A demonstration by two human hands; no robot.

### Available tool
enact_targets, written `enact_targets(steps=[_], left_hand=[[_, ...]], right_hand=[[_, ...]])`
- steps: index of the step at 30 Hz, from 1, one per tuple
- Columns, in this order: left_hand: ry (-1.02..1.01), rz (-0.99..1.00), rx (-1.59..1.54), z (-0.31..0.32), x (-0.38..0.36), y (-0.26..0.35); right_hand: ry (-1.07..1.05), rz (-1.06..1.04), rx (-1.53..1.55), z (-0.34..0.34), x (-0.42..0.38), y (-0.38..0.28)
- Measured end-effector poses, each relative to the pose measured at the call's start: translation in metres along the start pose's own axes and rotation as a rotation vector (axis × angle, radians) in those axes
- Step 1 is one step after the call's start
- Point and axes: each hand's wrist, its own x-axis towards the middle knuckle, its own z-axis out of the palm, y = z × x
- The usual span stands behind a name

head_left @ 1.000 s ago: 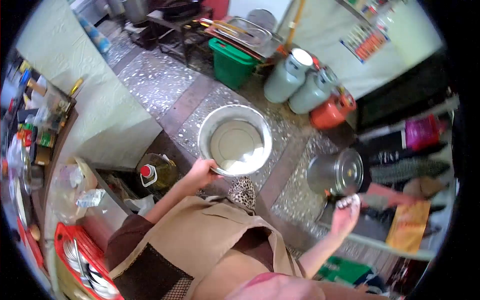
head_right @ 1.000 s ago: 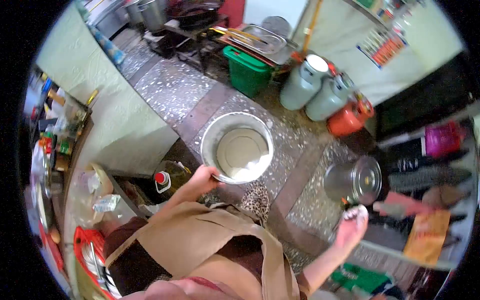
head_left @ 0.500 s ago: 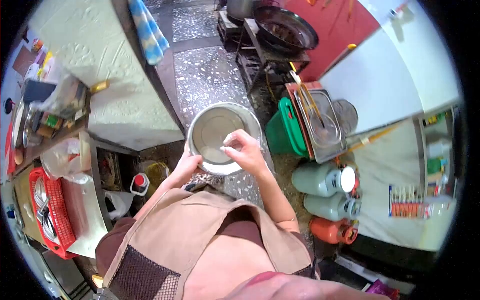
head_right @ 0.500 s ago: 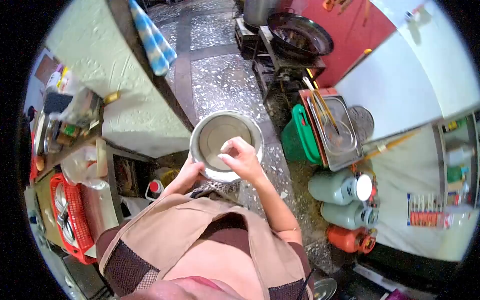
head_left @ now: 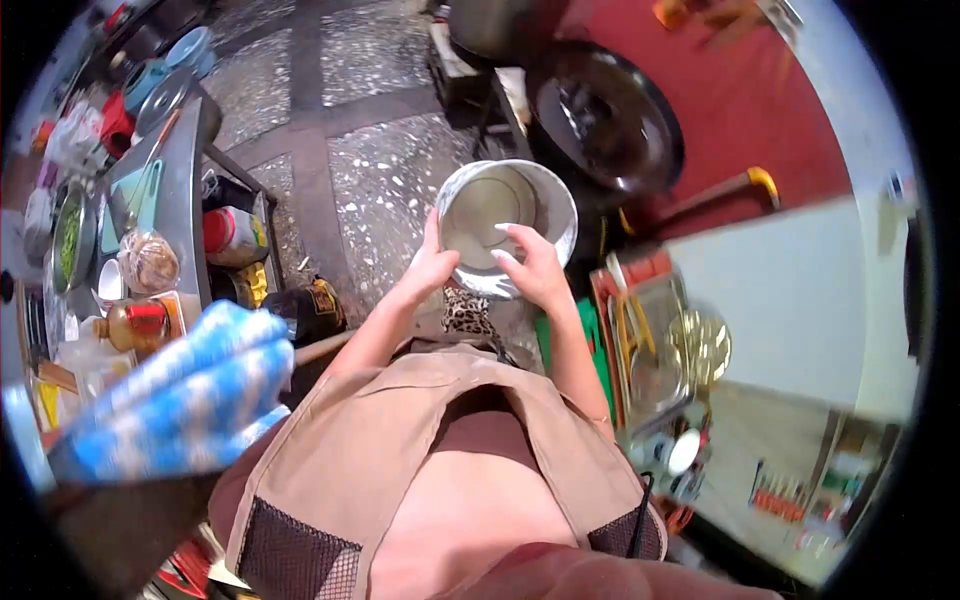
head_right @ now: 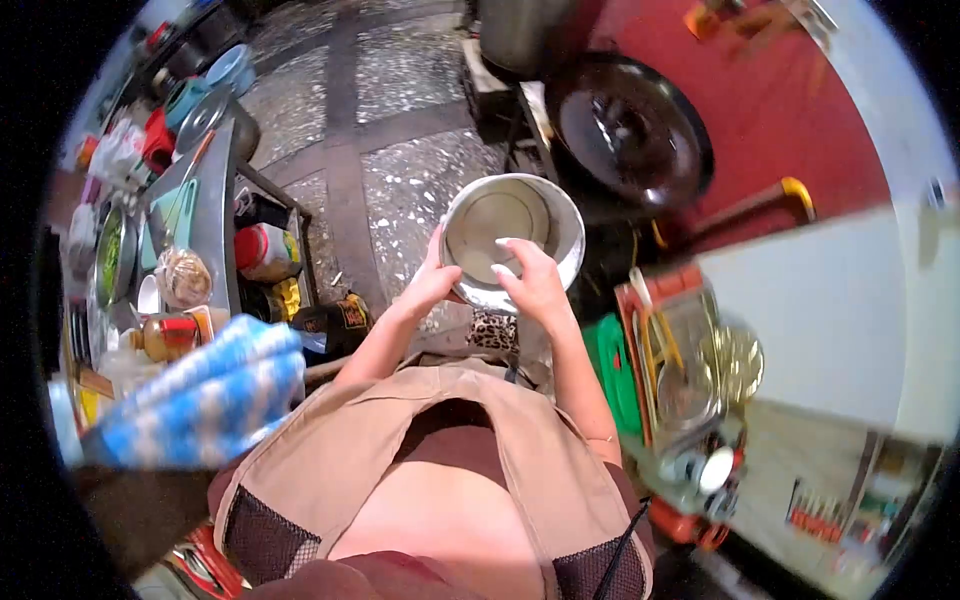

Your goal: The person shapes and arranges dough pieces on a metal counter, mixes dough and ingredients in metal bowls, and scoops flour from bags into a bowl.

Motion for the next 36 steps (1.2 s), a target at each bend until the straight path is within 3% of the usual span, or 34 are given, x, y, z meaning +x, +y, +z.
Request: enact_targets(steps=[3,6,8,13,15,17,20,21,22,24,28,30,32,34,36], left_hand=[[0.060,-0.023,-0.012,-0.042,0.063,0.045],[0.182,-0.058,-0.065,-0.101,0.105,0.068],[0.351,-0.105,-0.085,-0.135,0.114,0.103],[0.746,-0.019,-0.356,-0.240,0.153,0.123],[0.831,0.013,-0.382,-0.289,0.178,0.132],[0.782,0.032,-0.576,-0.347,0.208,0.138],[0.932,0.121,-0.552,-0.429,0.256,0.199],[0.817,0.142,-0.605,-0.455,0.266,0.221],[0.921,0.085,-0.572,-0.486,0.291,0.212],[0.968,0.142,-0.585,-0.526,0.312,0.260],[0.936,0.212,-0.746,-0.610,0.357,0.315],[1.052,0.260,-0.699,-0.660,0.381,0.324],[0.961,0.333,-0.821,-0.715,0.397,0.322],[1.074,0.316,-0.859,-0.767,0.411,0.321],[1.205,0.328,-0.876,-0.804,0.396,0.356]], right_hand=[[-0.159,-0.105,0.140,0.019,0.110,0.043],[-0.436,0.004,0.193,0.054,0.229,0.014],[-0.605,-0.103,0.249,0.095,0.303,0.005],[-0.985,-0.397,0.235,0.201,0.455,-0.065],[-1.036,-0.447,0.249,0.243,0.508,-0.087],[-1.045,-0.552,0.229,0.286,0.564,-0.111],[-1.000,-0.582,0.119,0.353,0.652,-0.131],[-0.940,-0.652,0.090,0.367,0.676,-0.146],[-0.951,-0.656,0.054,0.372,0.701,-0.163],[-1.090,-0.456,0.199,0.385,0.750,-0.194],[-1.037,-0.484,0.132,0.435,0.850,-0.212],[-1.089,-0.326,0.245,0.480,0.898,-0.223],[-1.174,-0.294,0.325,0.533,0.942,-0.240],[-1.235,-0.358,0.261,0.595,0.984,-0.268],[-1.199,-0.558,0.062,0.664,1.021,-0.301]])
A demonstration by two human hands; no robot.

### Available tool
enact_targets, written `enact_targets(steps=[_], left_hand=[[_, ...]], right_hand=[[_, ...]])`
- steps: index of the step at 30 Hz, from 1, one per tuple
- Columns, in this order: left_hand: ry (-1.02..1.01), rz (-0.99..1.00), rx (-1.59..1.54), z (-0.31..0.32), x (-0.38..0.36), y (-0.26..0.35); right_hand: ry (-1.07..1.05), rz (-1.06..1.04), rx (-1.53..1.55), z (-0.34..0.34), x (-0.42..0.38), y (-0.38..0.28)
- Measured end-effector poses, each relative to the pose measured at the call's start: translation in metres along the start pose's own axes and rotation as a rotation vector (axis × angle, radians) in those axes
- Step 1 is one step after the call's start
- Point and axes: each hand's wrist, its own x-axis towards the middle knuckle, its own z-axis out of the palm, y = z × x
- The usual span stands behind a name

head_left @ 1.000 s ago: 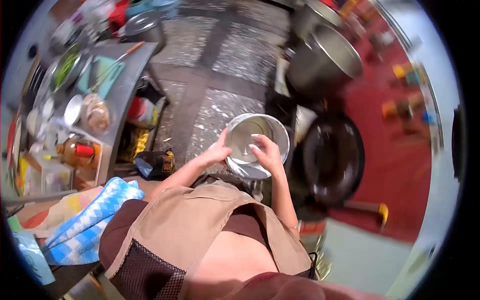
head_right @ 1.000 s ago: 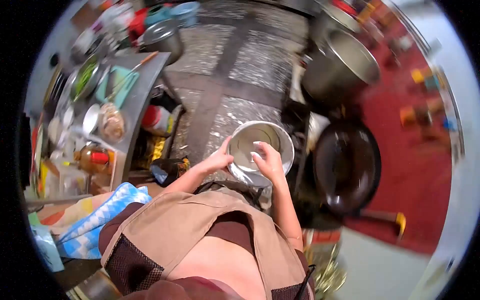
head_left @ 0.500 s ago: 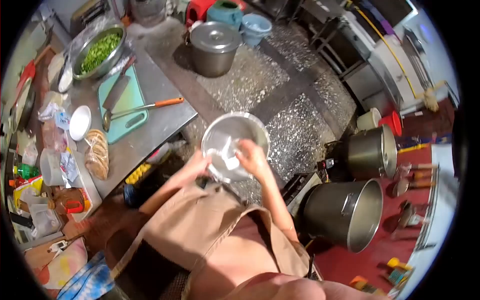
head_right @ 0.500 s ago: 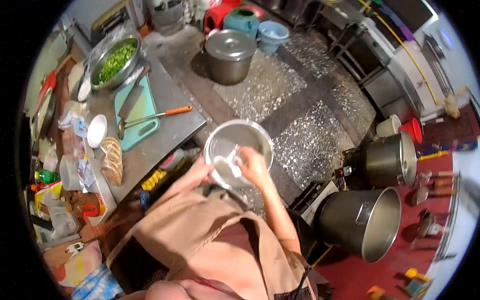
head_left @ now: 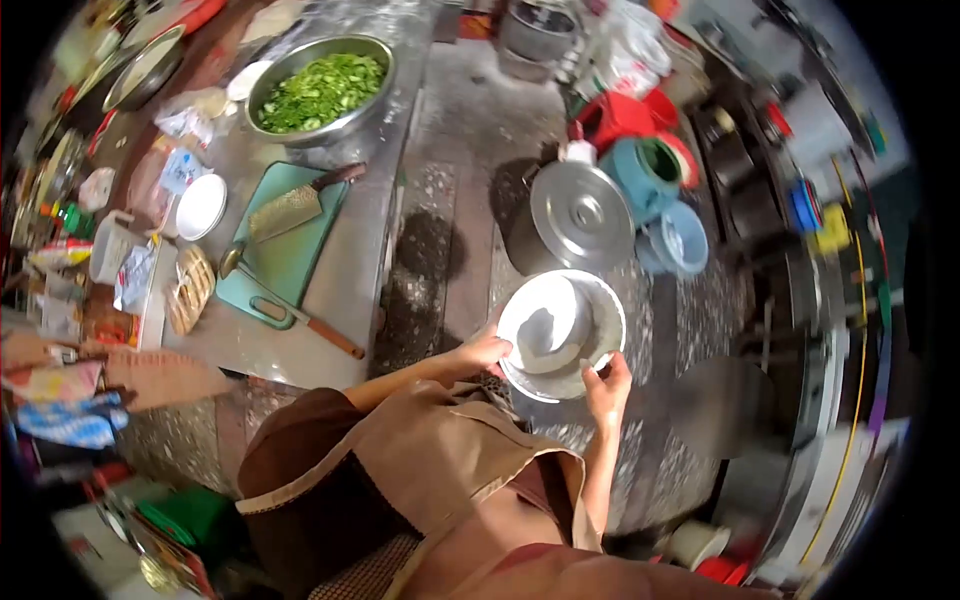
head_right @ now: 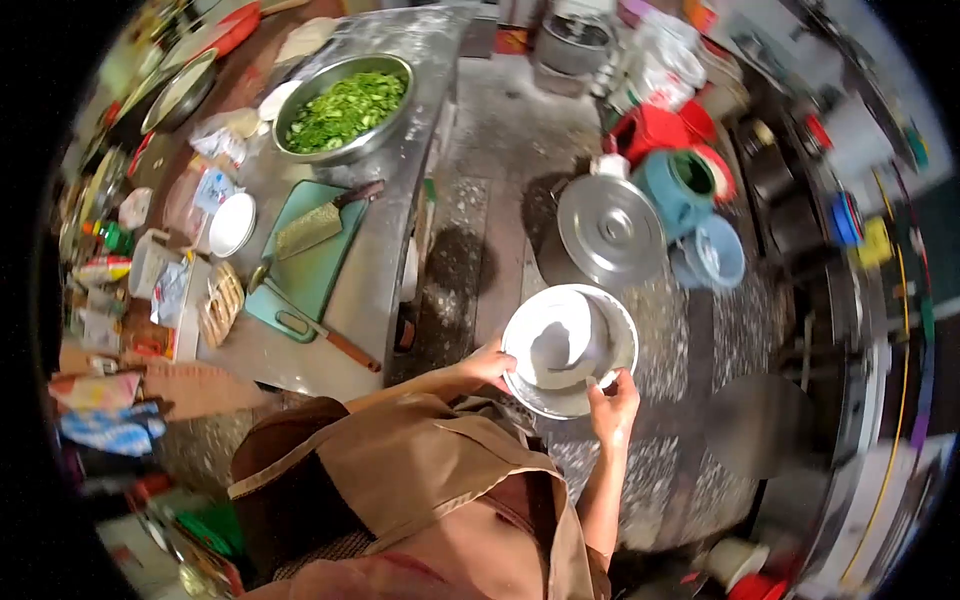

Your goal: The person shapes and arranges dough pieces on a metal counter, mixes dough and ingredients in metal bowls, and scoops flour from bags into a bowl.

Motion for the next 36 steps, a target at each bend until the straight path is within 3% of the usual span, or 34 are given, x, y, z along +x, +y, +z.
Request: enact_targets(steps=[1,2,4,5,8,12,16,18,19,20,22,25,26,28,29,30,31,32,35,36], left_hand=[[-0.095,0.060,-0.002,-0.014,0.026,-0.006],[-0.039,0.073,-0.035,-0.019,0.038,0.000],[0.375,0.292,0.018,-0.028,0.059,0.022],[0.356,0.181,-0.200,-0.030,0.044,0.061],[0.518,0.178,-0.267,-0.052,0.028,0.135],[0.790,0.363,-0.568,-0.119,0.062,0.182],[0.798,0.684,-0.699,-0.197,0.070,0.246],[0.921,0.776,-0.753,-0.216,0.071,0.274],[1.071,0.805,-0.809,-0.221,0.073,0.285],[1.095,0.806,-0.826,-0.230,0.074,0.289],[1.252,0.877,-1.009,-0.245,0.072,0.274],[1.298,0.939,-1.091,-0.249,0.056,0.271],[1.455,1.000,-1.318,-0.251,0.058,0.262],[1.640,1.101,-1.260,-0.242,0.065,0.252],[1.888,1.035,-1.059,-0.236,0.074,0.239],[1.859,1.081,-1.343,-0.223,0.074,0.251],[1.940,1.117,-1.381,-0.214,0.083,0.273],[2.027,1.112,-1.456,-0.203,0.095,0.257],[2.200,1.157,-1.608,-0.177,0.136,0.289],[2.217,1.148,-1.670,-0.177,0.147,0.311]], right_hand=[[-0.055,-0.104,0.155,0.000,0.039,-0.007],[-0.132,-0.120,0.129,0.004,0.077,-0.018],[-0.393,-0.189,0.180,0.015,0.143,-0.054],[-0.471,-0.324,0.216,0.027,0.171,-0.081],[-0.692,-0.530,0.269,0.062,0.244,-0.155],[-0.684,-0.778,0.342,0.110,0.325,-0.235],[-0.719,-0.907,0.389,0.180,0.407,-0.283],[-0.752,-0.858,0.292,0.212,0.442,-0.321],[-0.858,-0.732,0.349,0.229,0.457,-0.340],[-0.953,-0.614,0.415,0.249,0.473,-0.362],[-1.117,-0.639,0.497,0.303,0.509,-0.393],[-1.285,-0.493,0.435,0.410,0.557,-0.426],[-1.321,-0.386,0.418,0.450,0.567,-0.436],[-1.444,-0.213,0.314,0.541,0.587,-0.448],[-1.466,-0.261,0.255,0.583,0.591,-0.451],[-1.493,-0.314,0.196,0.627,0.592,-0.455],[-1.513,-0.451,0.055,0.672,0.597,-0.459],[-1.564,-0.458,0.039,0.712,0.595,-0.461],[-1.741,0.023,0.112,0.802,0.566,-0.474],[-1.787,0.033,0.086,0.835,0.559,-0.470]])
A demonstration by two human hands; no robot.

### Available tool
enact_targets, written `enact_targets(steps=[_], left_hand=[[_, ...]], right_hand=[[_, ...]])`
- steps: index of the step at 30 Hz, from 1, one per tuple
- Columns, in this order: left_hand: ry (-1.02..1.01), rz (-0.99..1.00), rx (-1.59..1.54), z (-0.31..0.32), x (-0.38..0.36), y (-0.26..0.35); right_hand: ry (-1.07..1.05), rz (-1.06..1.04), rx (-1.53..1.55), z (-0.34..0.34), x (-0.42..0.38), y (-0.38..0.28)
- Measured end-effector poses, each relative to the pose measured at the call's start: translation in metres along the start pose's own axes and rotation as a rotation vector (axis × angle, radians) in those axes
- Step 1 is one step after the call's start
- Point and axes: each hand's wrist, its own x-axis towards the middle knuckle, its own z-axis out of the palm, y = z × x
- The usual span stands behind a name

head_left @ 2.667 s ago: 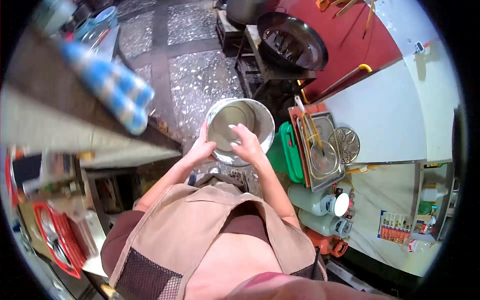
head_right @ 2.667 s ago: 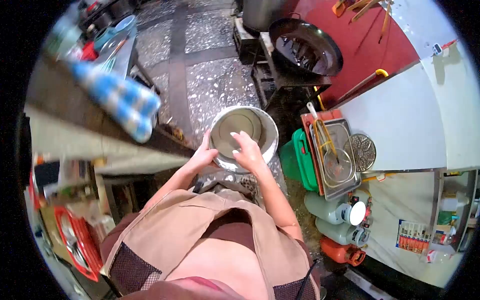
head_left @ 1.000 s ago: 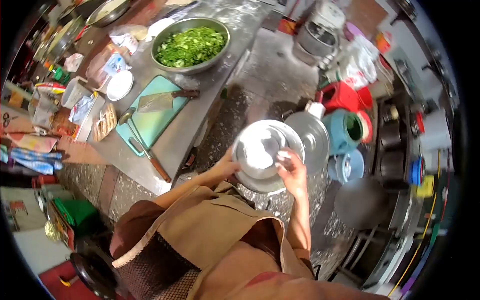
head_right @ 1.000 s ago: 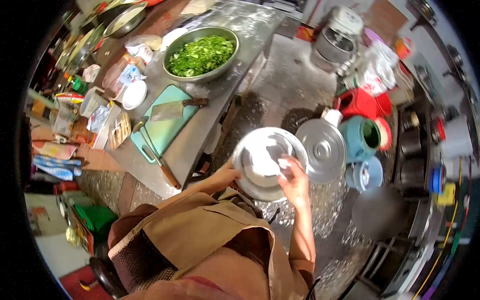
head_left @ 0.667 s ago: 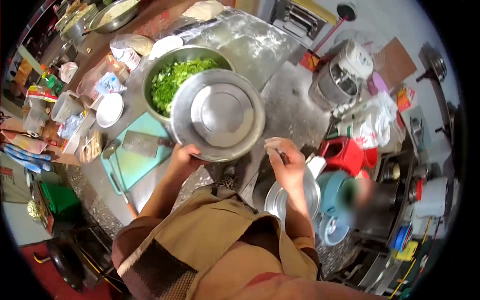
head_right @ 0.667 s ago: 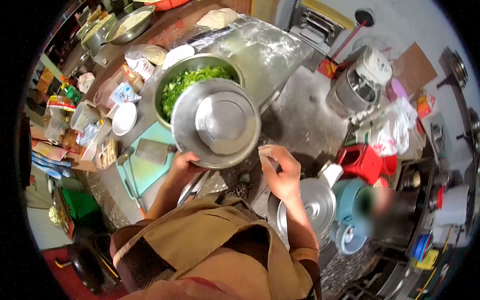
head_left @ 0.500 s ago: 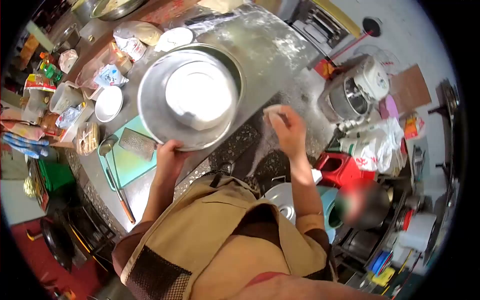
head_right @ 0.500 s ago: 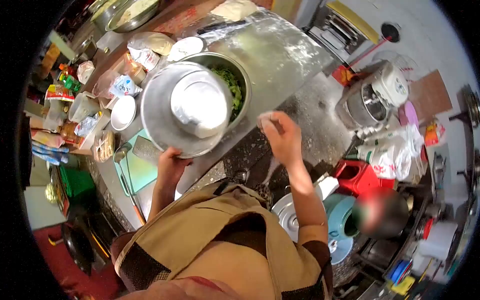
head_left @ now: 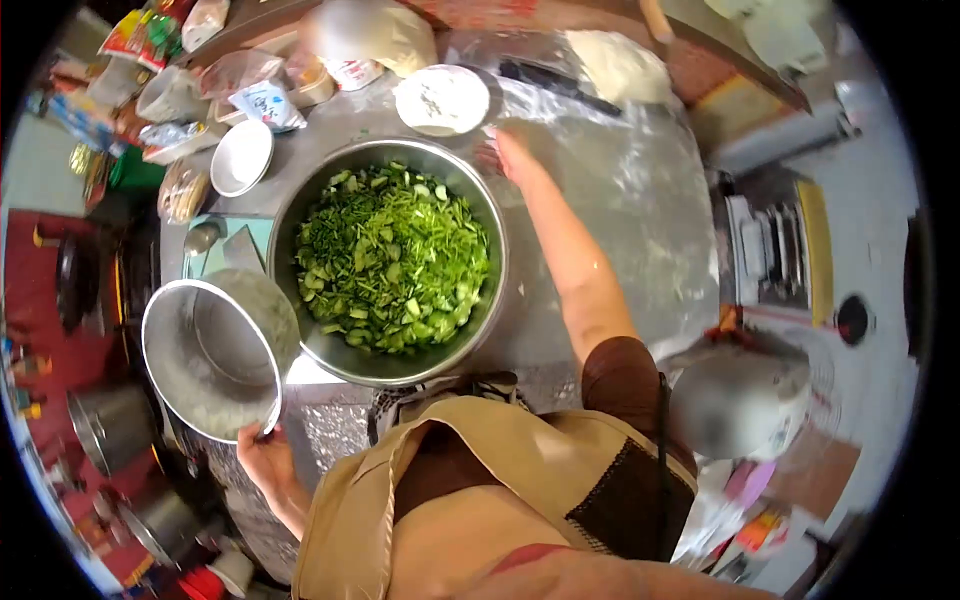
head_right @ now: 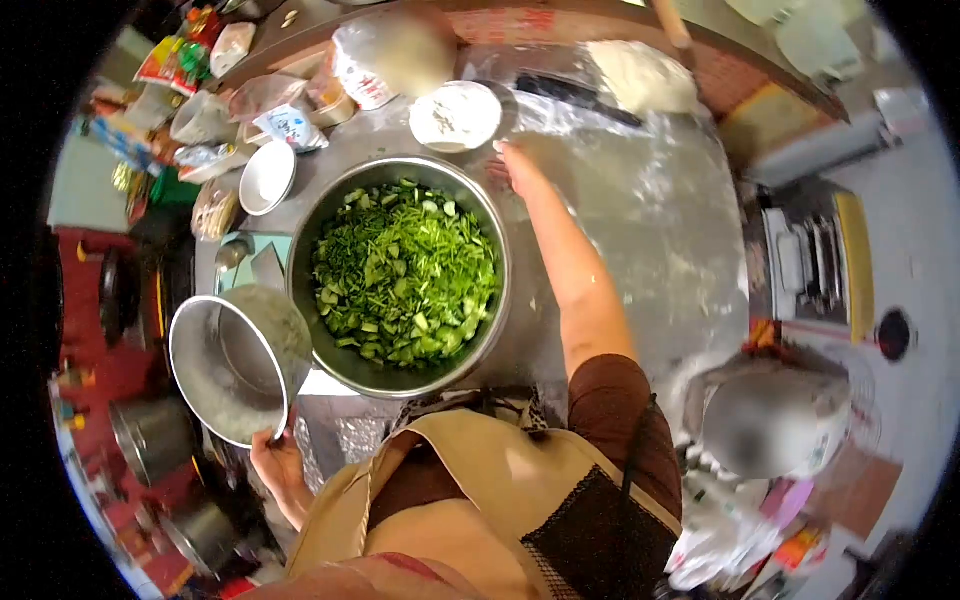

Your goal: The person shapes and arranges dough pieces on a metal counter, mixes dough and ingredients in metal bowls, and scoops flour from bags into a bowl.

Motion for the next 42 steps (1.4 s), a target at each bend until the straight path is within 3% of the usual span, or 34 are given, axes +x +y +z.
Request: enact_targets(steps=[2,4,8,10,12,15,17,18,20,22,24,25,26,30,32,33,34,36,40,42], left_hand=[[0.056,0.089,-0.040,0.029,-0.039,-0.019],[0.107,0.174,-0.069,0.044,-0.064,-0.033],[0.114,0.089,-0.091,0.031,-0.082,-0.056],[0.245,0.175,0.154,0.085,-0.093,-0.069],[0.324,0.103,0.243,0.120,-0.091,-0.080],[-0.186,-0.029,0.320,0.162,-0.076,-0.091],[-0.282,-0.146,0.383,0.187,-0.066,-0.099],[-0.460,-0.220,0.435,0.187,-0.052,-0.104],[-0.524,-0.345,0.439,0.210,-0.048,-0.114],[-0.716,-0.473,0.441,0.231,-0.045,-0.127],[-0.802,-0.605,0.439,0.243,-0.037,-0.154],[-0.804,-0.580,0.450,0.253,-0.045,-0.164],[-0.973,-0.607,0.417,0.259,-0.046,-0.172],[-0.938,-0.612,0.598,0.281,-0.054,-0.216],[-0.907,-0.631,0.655,0.279,-0.057,-0.226],[-0.899,-0.629,0.658,0.276,-0.054,-0.231],[-0.901,-0.658,0.642,0.271,-0.053,-0.236],[-0.909,-0.694,0.634,0.266,-0.054,-0.240],[-0.941,-0.658,0.604,0.265,-0.064,-0.234],[-0.933,-0.626,0.611,0.264,-0.062,-0.241]], right_hand=[[-0.225,0.225,0.096,0.004,0.055,0.014],[-0.279,0.173,0.152,0.024,0.060,0.015],[-0.240,0.164,0.106,0.040,0.052,0.010],[-0.264,0.115,0.172,0.031,0.050,0.007],[-0.215,0.128,0.169,0.015,0.022,-0.024],[-0.182,-0.027,0.154,-0.020,-0.040,-0.095],[-0.227,-0.140,0.087,-0.042,-0.098,-0.154],[-0.239,-0.167,0.042,-0.056,-0.122,-0.180],[-0.538,-0.290,0.074,-0.095,-0.169,-0.223],[-0.195,-0.232,-0.096,-0.113,-0.222,-0.258],[-0.185,-0.220,-0.056,-0.142,-0.269,-0.262],[-0.142,-0.207,-0.040,-0.136,-0.295,-0.256],[-0.099,-0.188,-0.020,-0.133,-0.321,-0.245],[0.198,-0.181,-0.228,-0.146,-0.357,-0.178],[0.232,-0.284,-0.361,-0.132,-0.365,-0.143],[0.266,-0.372,-0.618,-0.136,-0.362,-0.127],[0.266,-0.367,-0.612,-0.135,-0.360,-0.114],[0.467,-0.609,-1.375,-0.119,-0.357,-0.092],[0.394,-0.897,-1.684,-0.102,-0.347,-0.073],[0.426,-0.963,-1.697,-0.096,-0.343,-0.071]])
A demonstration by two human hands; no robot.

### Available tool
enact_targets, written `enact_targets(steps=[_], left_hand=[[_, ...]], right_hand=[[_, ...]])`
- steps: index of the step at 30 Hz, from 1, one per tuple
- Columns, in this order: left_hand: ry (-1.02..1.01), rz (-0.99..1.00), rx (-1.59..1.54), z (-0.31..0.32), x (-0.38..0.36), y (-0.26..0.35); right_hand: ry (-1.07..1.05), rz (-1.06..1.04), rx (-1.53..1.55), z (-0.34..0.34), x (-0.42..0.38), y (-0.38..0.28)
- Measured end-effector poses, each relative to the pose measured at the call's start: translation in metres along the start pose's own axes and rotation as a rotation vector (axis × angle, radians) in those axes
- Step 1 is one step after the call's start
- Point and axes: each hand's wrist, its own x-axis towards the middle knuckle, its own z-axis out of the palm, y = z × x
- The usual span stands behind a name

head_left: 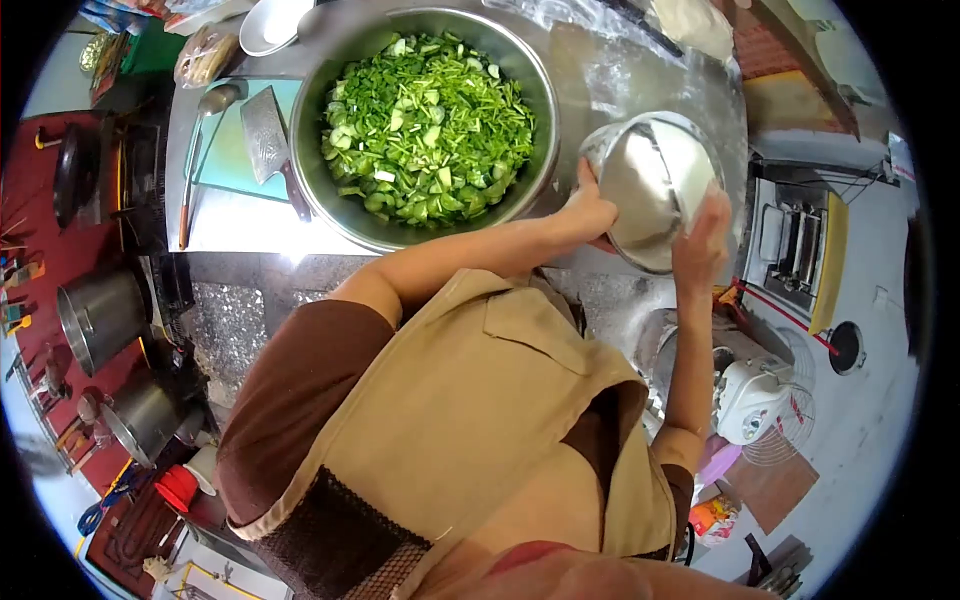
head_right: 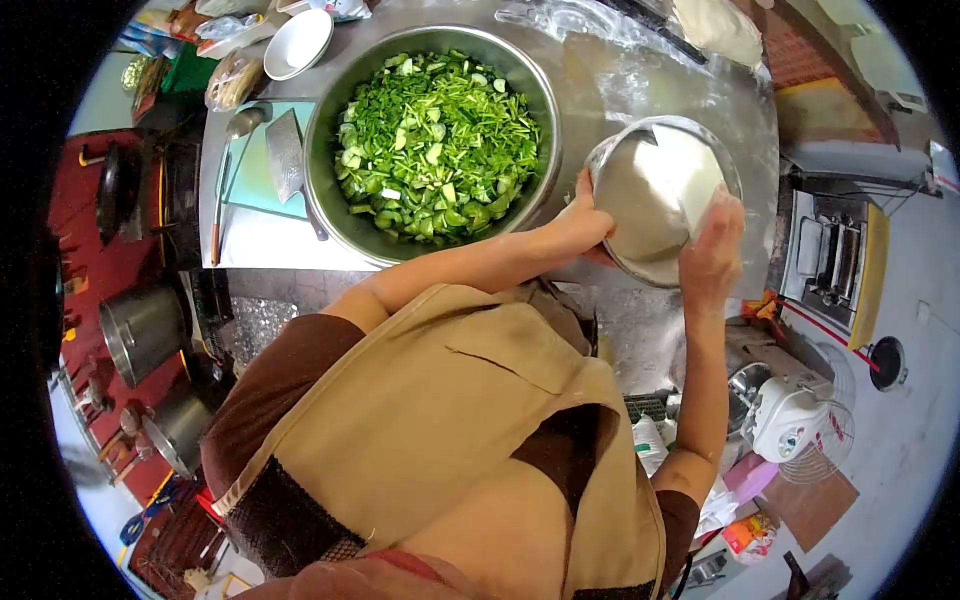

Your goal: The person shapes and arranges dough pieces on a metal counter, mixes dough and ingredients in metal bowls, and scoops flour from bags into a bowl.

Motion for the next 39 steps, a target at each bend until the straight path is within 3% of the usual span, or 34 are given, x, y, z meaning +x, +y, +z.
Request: enact_targets(steps=[3,5,10,12,14,16,18,21,23,24,26,27,28,30,31,32,34,36,39], left_hand=[[0.008,-0.027,-0.084,-0.009,0.004,-0.008],[0.026,-0.026,-0.050,-0.011,0.005,-0.016],[-0.133,0.037,0.082,-0.010,0.014,-0.023],[-0.058,-0.001,0.150,0.010,0.009,-0.017],[-0.029,-0.036,0.109,0.036,0.007,-0.018],[-0.063,-0.096,0.279,0.045,0.022,-0.036],[-0.122,-0.092,0.199,0.079,0.021,-0.052],[-0.283,-0.261,0.331,0.119,0.044,-0.089],[-0.412,-0.268,0.414,0.162,0.047,-0.117],[-0.462,-0.283,0.452,0.182,0.049,-0.135],[-0.506,-0.325,0.557,0.222,0.051,-0.181],[-0.513,-0.393,0.599,0.237,0.054,-0.196],[-0.540,-0.408,0.619,0.256,0.056,-0.221],[-0.542,-0.529,0.643,0.298,0.056,-0.271],[-0.612,-0.557,0.684,0.310,0.068,-0.299],[-0.629,-0.563,0.710,0.333,0.062,-0.317],[-0.641,-0.621,0.751,0.377,0.046,-0.354],[-0.670,-0.684,0.827,0.398,0.063,-0.387],[-0.658,-0.814,0.870,0.445,0.068,-0.428]], right_hand=[[0.053,0.006,-0.064,-0.007,0.007,-0.004],[0.094,-0.107,-0.031,-0.011,0.005,0.006],[0.230,0.042,-0.032,-0.021,-0.032,0.020],[0.292,0.080,0.068,-0.029,-0.044,0.020],[0.201,0.096,-0.055,-0.022,-0.055,0.036],[0.248,0.132,-0.110,-0.030,-0.078,0.048],[0.290,0.324,-0.190,-0.047,-0.113,0.055],[0.346,0.416,-0.430,-0.079,-0.170,0.080],[0.427,0.625,-0.227,-0.082,-0.224,0.103],[0.452,0.666,-0.270,-0.094,-0.246,0.113],[0.808,0.965,-0.093,-0.117,-0.293,0.127],[0.846,1.227,0.193,-0.129,-0.309,0.129],[0.867,1.249,0.167,-0.135,-0.336,0.141],[1.126,1.468,0.467,-0.153,-0.386,0.166],[1.346,1.430,0.632,-0.166,-0.407,0.174],[1.378,1.436,0.619,-0.176,-0.430,0.182],[1.784,1.434,0.879,-0.190,-0.480,0.198],[1.838,1.516,0.833,-0.195,-0.527,0.208],[2.143,1.339,0.808,-0.218,-0.569,0.228]])
